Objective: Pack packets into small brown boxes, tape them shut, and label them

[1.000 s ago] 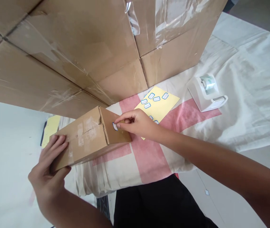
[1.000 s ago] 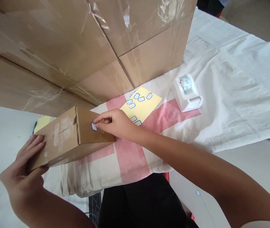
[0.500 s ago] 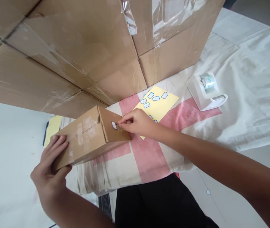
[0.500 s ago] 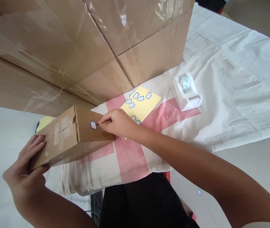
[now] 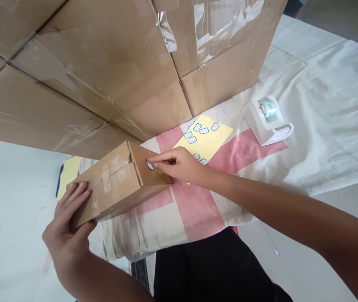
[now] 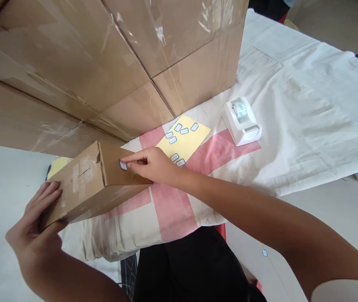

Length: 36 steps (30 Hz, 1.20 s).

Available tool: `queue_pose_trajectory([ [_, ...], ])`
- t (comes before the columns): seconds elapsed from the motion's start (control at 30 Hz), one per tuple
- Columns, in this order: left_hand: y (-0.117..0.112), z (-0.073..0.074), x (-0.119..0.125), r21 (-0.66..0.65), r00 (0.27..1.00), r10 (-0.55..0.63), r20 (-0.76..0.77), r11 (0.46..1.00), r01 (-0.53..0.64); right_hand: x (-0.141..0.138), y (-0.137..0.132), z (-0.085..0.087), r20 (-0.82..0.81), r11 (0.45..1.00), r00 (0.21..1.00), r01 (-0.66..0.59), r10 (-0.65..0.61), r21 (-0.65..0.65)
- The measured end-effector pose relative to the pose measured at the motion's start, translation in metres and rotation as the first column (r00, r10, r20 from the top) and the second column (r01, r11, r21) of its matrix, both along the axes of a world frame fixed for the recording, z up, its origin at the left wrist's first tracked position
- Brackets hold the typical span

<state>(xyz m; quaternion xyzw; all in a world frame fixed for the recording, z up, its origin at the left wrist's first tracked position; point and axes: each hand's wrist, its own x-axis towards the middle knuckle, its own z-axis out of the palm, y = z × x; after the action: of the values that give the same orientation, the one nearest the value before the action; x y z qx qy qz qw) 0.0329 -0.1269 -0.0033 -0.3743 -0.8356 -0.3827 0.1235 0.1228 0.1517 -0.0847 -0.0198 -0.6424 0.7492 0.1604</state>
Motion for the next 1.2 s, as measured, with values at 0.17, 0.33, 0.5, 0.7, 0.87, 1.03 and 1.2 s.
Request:
queue_pose_trajectory([
  [0.17,-0.001,0.000,0.000,0.000,1.000,-0.006,0.005,1.000,0.006,0.006,-0.004,-0.002,0.053,0.998,0.998,0.014,-0.018,0.068],
  [0.33,-0.002,-0.002,-0.003,0.000,1.000,-0.025,-0.015,1.000,0.025,0.005,-0.007,-0.006,0.071,0.986,0.992,0.098,-0.108,0.136],
  [0.5,0.002,0.000,-0.001,0.006,1.000,-0.015,0.003,1.000,0.015,0.003,-0.007,-0.003,0.020,0.986,0.990,0.138,-0.140,0.095],
  [0.7,0.000,-0.002,-0.001,0.013,1.000,-0.013,0.009,1.000,0.012,0.008,-0.009,-0.008,-0.046,0.993,0.997,0.061,-0.057,0.102],
  [0.87,-0.005,-0.001,-0.004,-0.039,1.000,-0.025,0.005,0.999,0.025,0.014,-0.009,-0.009,-0.004,0.980,1.000,-0.001,0.002,0.200],
  [1.03,-0.007,0.000,-0.005,-0.041,0.999,-0.039,0.000,0.998,0.039,0.011,-0.007,-0.002,0.007,0.995,0.998,0.068,-0.069,0.076],
  [1.2,-0.010,-0.001,-0.006,-0.056,0.998,-0.058,-0.006,0.997,0.058,0.012,-0.008,-0.002,0.013,0.997,1.000,0.022,-0.023,0.074],
])
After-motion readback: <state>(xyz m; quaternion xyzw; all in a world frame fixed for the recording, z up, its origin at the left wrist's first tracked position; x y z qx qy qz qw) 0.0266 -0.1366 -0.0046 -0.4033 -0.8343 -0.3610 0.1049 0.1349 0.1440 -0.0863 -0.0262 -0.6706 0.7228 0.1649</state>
